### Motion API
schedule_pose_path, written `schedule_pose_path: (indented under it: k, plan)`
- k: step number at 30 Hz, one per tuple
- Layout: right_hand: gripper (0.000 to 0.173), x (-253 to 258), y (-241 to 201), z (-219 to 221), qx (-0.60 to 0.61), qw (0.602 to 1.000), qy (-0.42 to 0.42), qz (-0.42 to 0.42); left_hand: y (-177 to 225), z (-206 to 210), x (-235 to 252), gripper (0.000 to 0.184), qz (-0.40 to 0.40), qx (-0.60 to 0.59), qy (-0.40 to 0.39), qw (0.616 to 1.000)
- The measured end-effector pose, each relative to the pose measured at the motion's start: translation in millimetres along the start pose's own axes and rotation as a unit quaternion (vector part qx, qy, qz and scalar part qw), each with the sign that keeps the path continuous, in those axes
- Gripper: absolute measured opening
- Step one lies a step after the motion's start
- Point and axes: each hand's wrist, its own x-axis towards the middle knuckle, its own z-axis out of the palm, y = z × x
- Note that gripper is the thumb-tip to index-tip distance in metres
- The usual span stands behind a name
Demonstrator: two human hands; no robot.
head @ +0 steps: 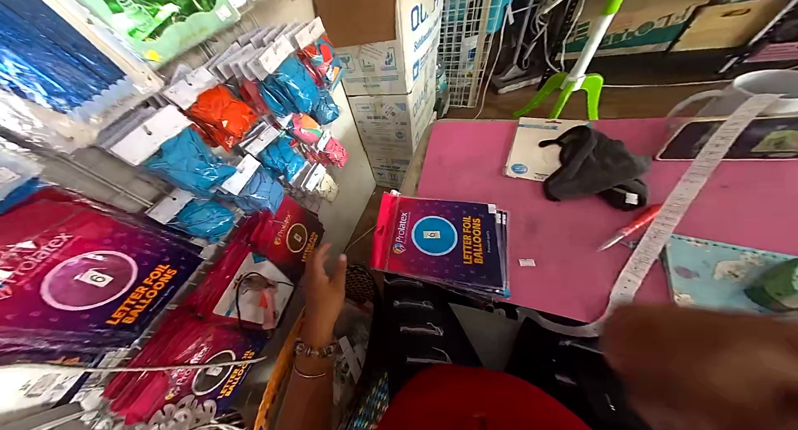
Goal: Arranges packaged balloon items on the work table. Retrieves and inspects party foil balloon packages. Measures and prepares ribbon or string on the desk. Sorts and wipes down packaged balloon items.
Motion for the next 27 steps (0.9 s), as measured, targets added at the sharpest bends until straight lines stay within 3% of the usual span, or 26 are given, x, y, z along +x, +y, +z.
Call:
schedule_pose_path:
  k: [1, 3, 5, 7, 11, 15, 19, 22, 27]
  plan:
    - [0.029, -1.6, 30.4, -1.2, -0.072, 0.995, 0.065, 0.015, 7.2, 12.3, 3.2, 0.054, -0.035, -0.041, -0.043, 0.998]
    - [0.044, -3.8, 88.3, -4.1, -0.144, 0.966, 0.163, 0.138, 18.7, 36.1, 10.0, 0.054, -0.085, -0.115, -0.080, 0.986]
    - [0.055, -6.7, 125.4, -6.1, -0.072, 0.925, 0.213, 0.306, 27.4, 53.2, 16.2, 0.051, -0.116, -0.174, -0.102, 0.973]
    - [0.055, -8.6, 145.1, -3.8, 0.040, 0.879, 0.270, 0.390, 32.2, 63.6, 21.4, 0.044, -0.132, -0.220, -0.118, 0.959]
    - [0.061, 0.9, 141.3, 7.5, 0.090, 0.830, 0.337, 0.435, 32.8, 74.3, 22.5, 0.042, -0.138, -0.251, -0.139, 0.948]
    - [0.070, 4.8, 148.5, 6.4, 0.108, 0.814, 0.366, 0.438, 32.1, 76.0, 19.8, 0.049, -0.150, -0.257, -0.146, 0.943]
    - [0.059, 7.0, 148.0, 4.2, 0.194, 0.800, 0.369, 0.431, 27.6, 76.4, 14.5, 0.048, -0.150, -0.278, -0.149, 0.937]
    - [0.032, 6.8, 153.2, 6.5, 0.237, 0.801, 0.321, 0.446, 23.8, 75.5, 7.9, 0.045, -0.171, -0.297, -0.151, 0.927]
    - [0.033, 7.8, 161.1, 15.8, 0.071, 0.849, 0.235, 0.469, 18.3, 70.5, -1.6, 0.046, -0.244, -0.401, -0.142, 0.872]
